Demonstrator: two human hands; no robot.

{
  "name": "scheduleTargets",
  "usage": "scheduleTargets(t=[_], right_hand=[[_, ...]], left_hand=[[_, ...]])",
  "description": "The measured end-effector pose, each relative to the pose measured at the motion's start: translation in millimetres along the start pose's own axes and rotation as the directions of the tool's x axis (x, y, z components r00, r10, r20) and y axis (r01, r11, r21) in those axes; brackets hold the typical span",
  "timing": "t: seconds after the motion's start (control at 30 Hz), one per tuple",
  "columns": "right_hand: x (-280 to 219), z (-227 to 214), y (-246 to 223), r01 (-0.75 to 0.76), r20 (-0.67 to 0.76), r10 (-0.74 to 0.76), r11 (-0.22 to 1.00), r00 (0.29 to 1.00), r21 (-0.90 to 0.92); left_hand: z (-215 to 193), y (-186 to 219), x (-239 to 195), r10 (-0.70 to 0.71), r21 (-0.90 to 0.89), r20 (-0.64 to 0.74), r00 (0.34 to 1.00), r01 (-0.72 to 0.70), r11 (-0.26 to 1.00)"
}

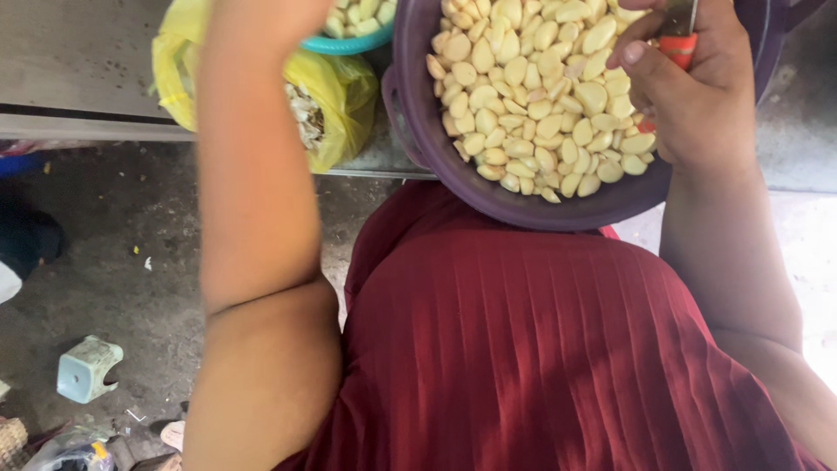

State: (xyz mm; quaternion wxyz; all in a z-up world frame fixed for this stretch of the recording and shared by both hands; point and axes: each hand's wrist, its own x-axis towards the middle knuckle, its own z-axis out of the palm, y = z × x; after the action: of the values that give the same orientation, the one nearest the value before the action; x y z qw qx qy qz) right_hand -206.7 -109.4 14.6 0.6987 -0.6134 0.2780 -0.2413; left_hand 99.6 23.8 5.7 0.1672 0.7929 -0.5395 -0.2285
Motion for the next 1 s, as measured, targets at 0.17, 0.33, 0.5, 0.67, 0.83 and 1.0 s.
scheduleTargets(t=[0.17, 0.33, 0.5, 0.67, 0.83, 1.0], right_hand=[[5.6, -2.9, 10.9, 0.01, 0.044, -0.011, 1.0, 0.999, 0.006], [3.9, -5.2, 12.1, 0.023, 0.029, -0.023, 1.0, 0.999, -0.007], [2.1, -12.7, 14.1, 0.016, 0.03, -0.016, 1.0, 0.999, -0.003], [2.7, -17.7, 23.1, 0.073, 0.085, -0.071, 0.997, 0.994, -0.015], [5.4, -12.3, 21.2, 0.052, 0.117, -0.046, 0.997, 0.992, -0.052], [0.3, 5.7, 2.6, 0.109, 0.179, -0.072, 0.972, 0.981, -0.206]], left_hand=[[-0.2, 28.9, -9.1, 0.11, 0.06, 0.004, 0.994, -0.11, 0.992], [41.3, 85.5, 0.2, 0.274, 0.012, -0.041, 0.961, -0.274, 0.962], [53.1, 75.9, 22.2, 0.224, -0.079, 0.09, 0.971, -0.217, 0.973], [37.0, 53.5, 26.1, 0.192, -0.555, 0.262, 0.946, -0.015, 0.832], [25.6, 44.2, 18.1, 0.29, -0.818, 0.26, 0.921, 0.05, 0.574], [30.4, 45.6, 3.3, 0.319, -0.888, 0.092, 0.943, -0.068, 0.455]])
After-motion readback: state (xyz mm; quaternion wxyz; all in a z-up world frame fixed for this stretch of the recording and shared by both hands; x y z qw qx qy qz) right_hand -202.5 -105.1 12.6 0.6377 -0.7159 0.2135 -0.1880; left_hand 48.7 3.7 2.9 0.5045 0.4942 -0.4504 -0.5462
